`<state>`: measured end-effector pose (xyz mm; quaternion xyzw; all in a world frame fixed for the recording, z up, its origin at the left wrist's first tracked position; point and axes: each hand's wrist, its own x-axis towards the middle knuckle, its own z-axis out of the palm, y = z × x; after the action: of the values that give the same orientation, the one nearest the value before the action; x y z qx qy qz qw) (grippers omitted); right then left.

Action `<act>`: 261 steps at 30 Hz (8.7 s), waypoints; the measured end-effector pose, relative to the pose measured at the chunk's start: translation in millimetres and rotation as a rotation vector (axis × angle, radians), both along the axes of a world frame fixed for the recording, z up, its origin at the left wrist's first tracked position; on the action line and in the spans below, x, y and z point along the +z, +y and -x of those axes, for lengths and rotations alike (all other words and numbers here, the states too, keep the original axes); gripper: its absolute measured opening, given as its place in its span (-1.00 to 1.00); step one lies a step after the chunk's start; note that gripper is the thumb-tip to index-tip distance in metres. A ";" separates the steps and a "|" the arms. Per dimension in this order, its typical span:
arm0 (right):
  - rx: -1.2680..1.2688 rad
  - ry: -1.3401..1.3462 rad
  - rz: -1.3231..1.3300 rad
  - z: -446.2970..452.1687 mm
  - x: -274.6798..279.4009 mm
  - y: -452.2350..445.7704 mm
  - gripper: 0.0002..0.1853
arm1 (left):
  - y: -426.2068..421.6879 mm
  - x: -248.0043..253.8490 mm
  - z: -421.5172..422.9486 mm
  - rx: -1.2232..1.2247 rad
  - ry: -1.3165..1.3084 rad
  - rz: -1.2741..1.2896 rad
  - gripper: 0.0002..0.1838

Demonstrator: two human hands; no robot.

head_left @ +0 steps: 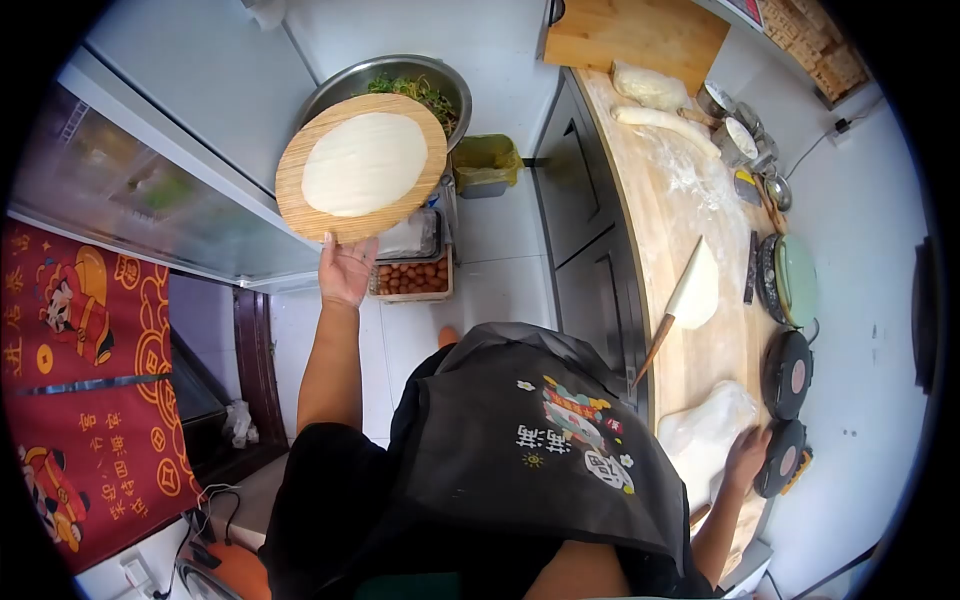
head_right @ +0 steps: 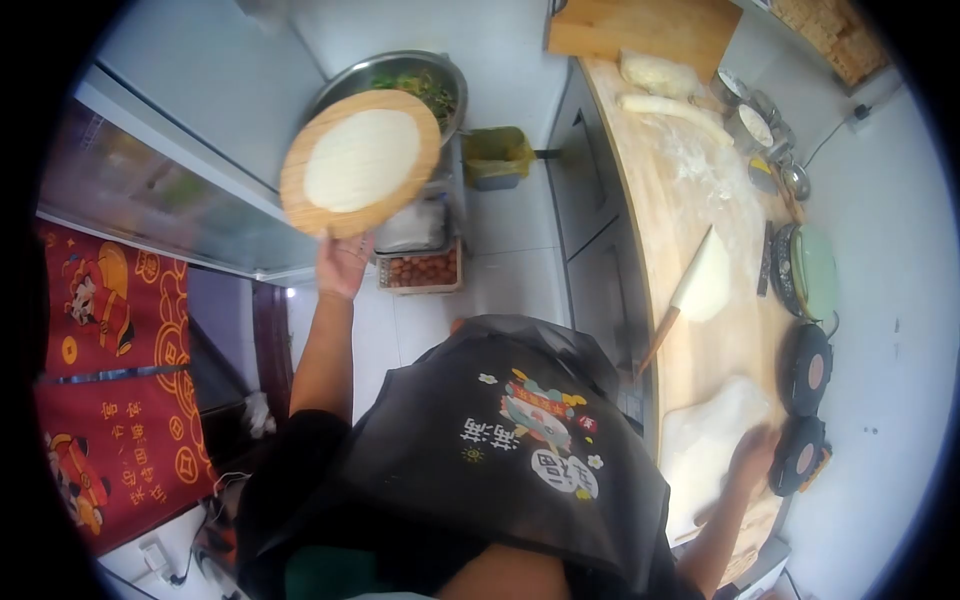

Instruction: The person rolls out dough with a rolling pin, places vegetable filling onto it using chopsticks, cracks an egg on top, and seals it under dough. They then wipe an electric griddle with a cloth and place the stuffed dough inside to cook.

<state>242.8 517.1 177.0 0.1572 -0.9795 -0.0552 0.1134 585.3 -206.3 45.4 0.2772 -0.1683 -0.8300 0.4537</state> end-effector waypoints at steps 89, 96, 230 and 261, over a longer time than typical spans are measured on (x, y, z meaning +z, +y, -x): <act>0.261 -1.915 1.428 103.0 -86.6 -950.2 -0.60 | 155.0 59.8 58.0 0.687 -0.213 -0.010 -0.41; 0.469 -1.925 1.300 121.6 -31.9 -956.6 -0.61 | 120.7 46.7 83.7 0.638 -0.156 -0.021 -0.41; 1.197 -1.755 1.057 73.2 51.0 -860.1 -0.63 | 31.6 28.6 110.2 0.455 0.052 0.076 -0.52; 1.398 -1.536 1.238 96.8 32.6 -832.3 -0.72 | 30.3 38.3 119.7 0.561 0.146 0.016 -0.40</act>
<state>146.0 -315.2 209.6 0.5638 -0.3558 0.6041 -0.4366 465.6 -176.0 83.8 0.2491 -0.0586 -0.6885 0.6786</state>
